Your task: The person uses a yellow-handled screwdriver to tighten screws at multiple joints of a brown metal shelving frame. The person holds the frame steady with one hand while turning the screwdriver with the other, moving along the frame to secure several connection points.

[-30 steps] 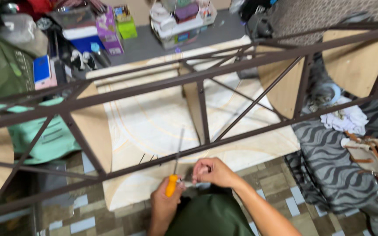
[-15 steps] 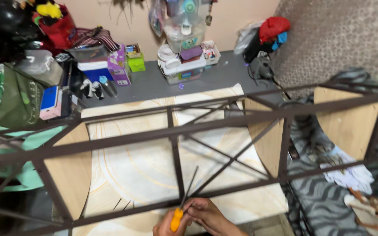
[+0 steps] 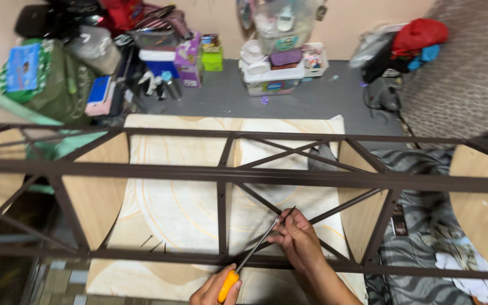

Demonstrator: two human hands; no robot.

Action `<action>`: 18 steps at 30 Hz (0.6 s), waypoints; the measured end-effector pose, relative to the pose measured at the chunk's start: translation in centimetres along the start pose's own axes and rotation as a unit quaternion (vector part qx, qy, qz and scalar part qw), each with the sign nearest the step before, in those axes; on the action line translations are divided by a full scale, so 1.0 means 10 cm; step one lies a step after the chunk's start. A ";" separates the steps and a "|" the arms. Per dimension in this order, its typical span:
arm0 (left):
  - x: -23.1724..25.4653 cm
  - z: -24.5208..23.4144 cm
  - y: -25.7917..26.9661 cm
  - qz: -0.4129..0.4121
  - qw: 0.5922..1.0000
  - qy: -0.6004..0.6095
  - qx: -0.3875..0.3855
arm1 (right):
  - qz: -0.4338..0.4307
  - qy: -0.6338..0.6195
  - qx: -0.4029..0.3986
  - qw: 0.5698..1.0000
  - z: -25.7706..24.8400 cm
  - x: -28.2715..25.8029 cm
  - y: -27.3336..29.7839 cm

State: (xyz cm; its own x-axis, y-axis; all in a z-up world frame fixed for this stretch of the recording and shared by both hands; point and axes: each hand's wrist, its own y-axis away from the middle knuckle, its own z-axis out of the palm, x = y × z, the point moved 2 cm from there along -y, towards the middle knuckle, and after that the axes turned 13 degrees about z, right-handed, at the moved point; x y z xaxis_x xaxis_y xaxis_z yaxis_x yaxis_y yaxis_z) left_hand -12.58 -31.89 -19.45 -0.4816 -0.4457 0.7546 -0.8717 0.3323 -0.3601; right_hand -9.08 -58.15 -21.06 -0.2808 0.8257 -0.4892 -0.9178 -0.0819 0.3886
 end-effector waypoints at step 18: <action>0.58 -0.69 0.60 -0.095 0.995 0.040 -0.006 | 0.034 0.077 0.019 0.996 0.06 0.55 0.43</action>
State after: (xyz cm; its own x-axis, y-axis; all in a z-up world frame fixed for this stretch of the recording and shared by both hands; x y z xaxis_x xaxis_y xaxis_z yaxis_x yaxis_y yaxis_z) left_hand -20.01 -26.75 -13.48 -0.2982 -0.4340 0.8501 -0.9452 0.2581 -0.1998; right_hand -14.41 -53.63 -21.65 -0.3838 0.7240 -0.5732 -0.8849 -0.1109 0.4524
